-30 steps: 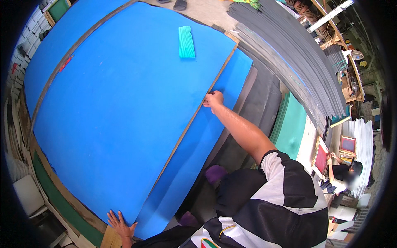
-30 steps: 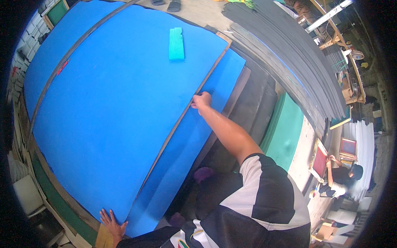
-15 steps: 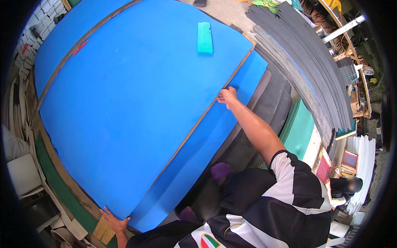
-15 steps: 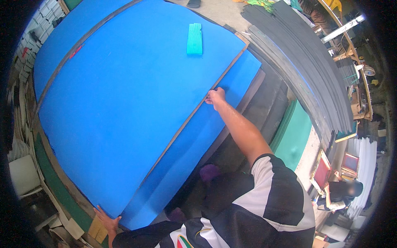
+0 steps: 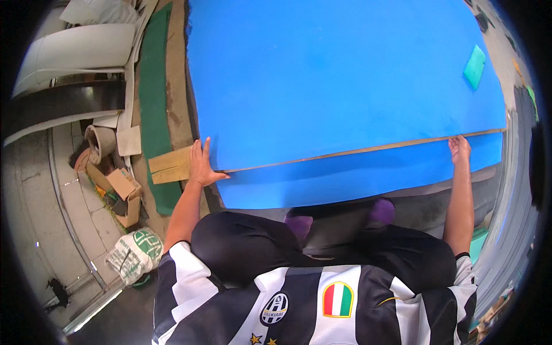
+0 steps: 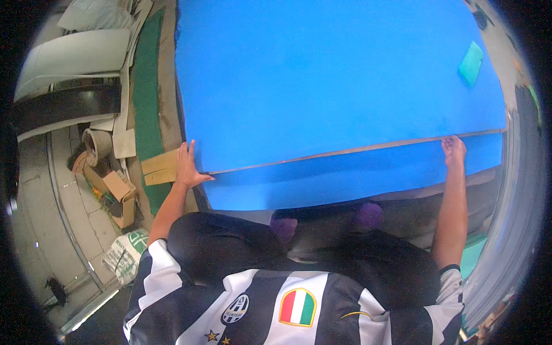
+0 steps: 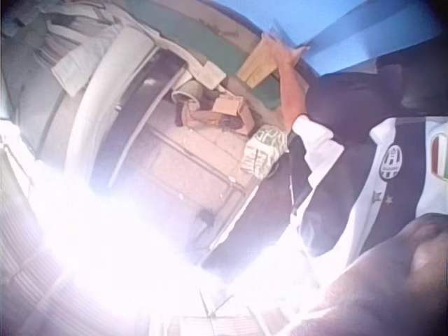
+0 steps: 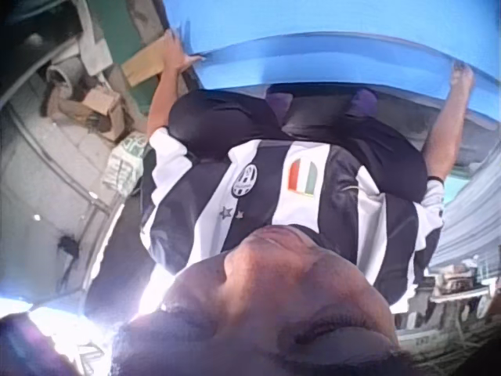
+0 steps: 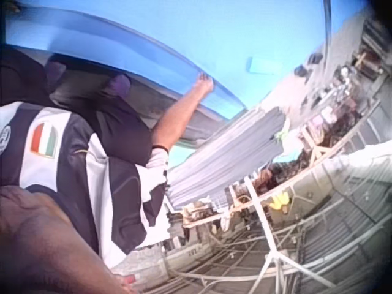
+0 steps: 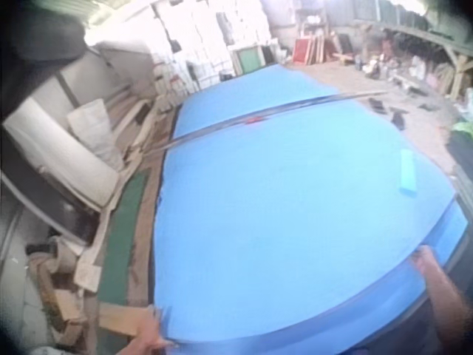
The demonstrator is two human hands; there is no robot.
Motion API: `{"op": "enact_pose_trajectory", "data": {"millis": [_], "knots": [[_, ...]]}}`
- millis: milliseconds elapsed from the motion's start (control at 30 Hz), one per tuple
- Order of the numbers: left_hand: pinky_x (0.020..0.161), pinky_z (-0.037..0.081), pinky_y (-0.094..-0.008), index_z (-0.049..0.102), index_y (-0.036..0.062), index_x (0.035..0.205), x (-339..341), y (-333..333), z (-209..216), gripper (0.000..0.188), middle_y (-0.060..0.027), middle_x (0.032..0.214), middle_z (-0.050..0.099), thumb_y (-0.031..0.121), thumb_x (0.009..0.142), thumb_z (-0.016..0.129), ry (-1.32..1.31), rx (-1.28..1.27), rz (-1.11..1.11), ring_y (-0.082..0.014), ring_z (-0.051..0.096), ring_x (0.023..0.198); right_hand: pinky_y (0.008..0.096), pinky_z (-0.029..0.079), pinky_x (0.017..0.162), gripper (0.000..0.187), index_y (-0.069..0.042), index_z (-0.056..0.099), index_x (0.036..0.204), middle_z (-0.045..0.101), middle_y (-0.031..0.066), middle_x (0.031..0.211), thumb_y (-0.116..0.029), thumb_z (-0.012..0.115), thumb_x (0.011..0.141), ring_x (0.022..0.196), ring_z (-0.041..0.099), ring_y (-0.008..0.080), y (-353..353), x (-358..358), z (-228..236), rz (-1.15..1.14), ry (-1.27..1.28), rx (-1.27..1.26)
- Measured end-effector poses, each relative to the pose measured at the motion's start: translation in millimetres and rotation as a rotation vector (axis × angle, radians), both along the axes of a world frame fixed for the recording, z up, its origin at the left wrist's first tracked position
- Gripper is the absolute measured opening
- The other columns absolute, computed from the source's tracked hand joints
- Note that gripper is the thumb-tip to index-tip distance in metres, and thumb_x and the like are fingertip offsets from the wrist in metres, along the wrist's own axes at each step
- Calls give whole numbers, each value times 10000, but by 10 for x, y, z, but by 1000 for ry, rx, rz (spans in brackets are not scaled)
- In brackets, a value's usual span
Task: The person measures and cuts green and blue foam sheets using a utility knife and a wooden straightedge. They align the straightedge, cut along it, and stack the cut pieces.
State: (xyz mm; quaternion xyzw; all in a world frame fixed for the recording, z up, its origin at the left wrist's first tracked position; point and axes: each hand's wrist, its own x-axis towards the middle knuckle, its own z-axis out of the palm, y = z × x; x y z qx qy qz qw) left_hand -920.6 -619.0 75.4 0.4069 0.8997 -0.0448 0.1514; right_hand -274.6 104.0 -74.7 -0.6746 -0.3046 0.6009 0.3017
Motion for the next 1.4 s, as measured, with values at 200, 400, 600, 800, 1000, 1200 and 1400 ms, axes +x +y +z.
{"op": "enact_pose_trajectory", "data": {"millis": [200, 400, 600, 800, 1000, 1200, 1400], "knots": [[1258, 222, -592, 145, 167, 1665, 101, -20, -71, 1544, -311, 1605, 271, 630, 447, 974, 2, 78, -31, -501, 247, 1505, 368, 588, 759, 230, 34, 631, 1100, 676, 147, 953, -164, 650, 985, 853, 683, 270, 144, 184, -19, 55, 8, 22], [1212, 262, -622, 438, 167, 1575, 86, -37, -61, 1270, -334, 1590, 315, 619, 499, 941, 76, 133, -50, -540, 300, 1468, 423, 623, 755, 333, 80, 653, 1133, 694, 240, 1079, -114, 731, 875, 896, 732, 336, -256, -429, 483, 182, -470, 247], [1207, 317, -563, 601, 77, 1432, -131, -169, -13, 807, -232, 1487, 544, 462, 762, 833, 25, 249, -297, -412, 453, 1440, 452, 447, 1060, 400, -165, 746, 1167, 719, 42, 1171, -94, 739, 774, 1196, 599, 300, -443, -688, 1285, 591, -1137, 1380], [692, 473, -335, 726, -53, 977, -968, -24, 284, 497, -36, 835, 668, 441, 1013, 684, -201, 681, 232, -139, 564, 766, 441, 450, 1014, 258, -155, 760, 1024, 735, 0, 1083, -184, 790, 770, 1108, 608, 264, -16, -1008, 2071, 447, -1032, 1496], [568, 322, -323, 547, 26, 698, -1875, 791, 944, 578, 35, 674, 481, 502, 982, 713, -120, 698, 358, -93, 402, 653, 469, 415, 984, 349, -125, 729, 976, 710, 40, 976, -466, 659, 959, 1011, 601, 292, 426, -1552, 2515, 507, -1037, 1547], [553, 275, -322, 480, 82, 654, -2108, 1429, 1240, 590, 50, 636, 426, 516, 955, 741, -117, 677, 408, -90, 365, 620, 472, 412, 987, 361, -126, 722, 976, 697, 56, 944, -475, 633, 985, 979, 600, 314, 627, -1748, 2469, 594, -1077, 1316], [583, 312, -325, 520, 29, 727, -2079, 1507, 1125, 538, 26, 690, 467, 458, 983, 721, -162, 750, 263, -104, 403, 669, 454, 432, 927, 262, -130, 731, 909, 689, 47, 898, -392, 731, 916, 932, 610, 291, 617, -1643, 2377, 497, -1027, 1442]]}}
